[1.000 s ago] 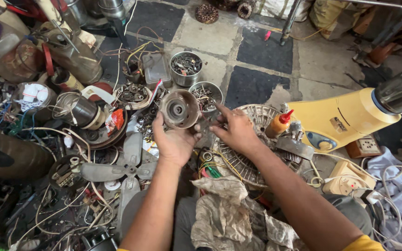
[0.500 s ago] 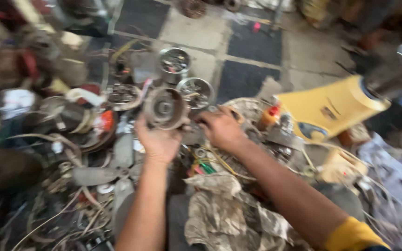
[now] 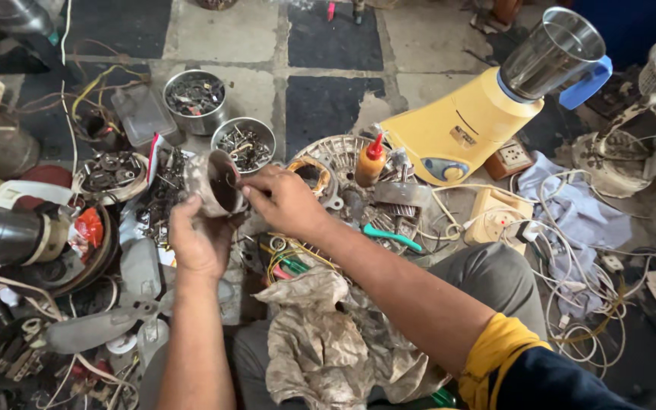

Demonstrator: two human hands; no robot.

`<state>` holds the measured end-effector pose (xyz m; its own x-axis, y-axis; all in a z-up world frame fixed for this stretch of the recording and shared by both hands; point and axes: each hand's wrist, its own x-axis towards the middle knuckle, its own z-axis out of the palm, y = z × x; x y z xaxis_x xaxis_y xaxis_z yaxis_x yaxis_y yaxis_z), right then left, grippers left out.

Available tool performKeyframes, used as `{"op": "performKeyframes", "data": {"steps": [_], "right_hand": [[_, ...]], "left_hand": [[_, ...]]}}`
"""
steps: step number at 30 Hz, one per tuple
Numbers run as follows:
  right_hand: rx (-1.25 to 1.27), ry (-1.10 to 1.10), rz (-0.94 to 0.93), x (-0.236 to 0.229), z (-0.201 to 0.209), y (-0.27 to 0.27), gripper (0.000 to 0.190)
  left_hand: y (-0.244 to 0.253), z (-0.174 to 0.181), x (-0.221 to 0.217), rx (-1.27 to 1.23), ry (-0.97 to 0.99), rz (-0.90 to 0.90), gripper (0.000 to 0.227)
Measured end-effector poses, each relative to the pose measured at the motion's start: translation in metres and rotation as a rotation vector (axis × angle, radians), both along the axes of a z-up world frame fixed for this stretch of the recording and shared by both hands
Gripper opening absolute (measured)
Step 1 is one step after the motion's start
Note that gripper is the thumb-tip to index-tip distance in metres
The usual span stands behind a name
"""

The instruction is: The person wipes several metal motor components with a cloth, applies oil from a bottle to the parts, and uses a screwdriver and pliers to adjust and assemble the motor housing and rotor.

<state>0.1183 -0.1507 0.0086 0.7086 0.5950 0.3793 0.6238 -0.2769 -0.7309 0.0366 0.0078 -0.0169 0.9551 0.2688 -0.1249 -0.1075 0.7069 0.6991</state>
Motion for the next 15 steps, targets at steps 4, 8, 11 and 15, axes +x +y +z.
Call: {"op": "performKeyframes", "data": {"steps": [4, 8, 11, 15], "right_hand": [[-0.050, -0.087, 0.099, 0.012, -0.010, -0.004, 0.026], [-0.078, -0.228, 0.132, 0.013, -0.011, -0.003, 0.024], [-0.032, 0.008, 0.097, 0.011, -0.005, -0.001, 0.025], [0.019, 0.144, 0.007, 0.004, 0.006, 0.002, 0.025]], "left_hand": [[0.001, -0.010, 0.001, -0.037, -0.061, -0.027, 0.061], [0.002, -0.019, 0.003, -0.116, -0.088, -0.011, 0.061], [0.002, -0.021, 0.003, -0.116, -0.082, -0.017, 0.061], [0.006, -0.014, 0.000, -0.167, -0.066, -0.030, 0.065]]}}
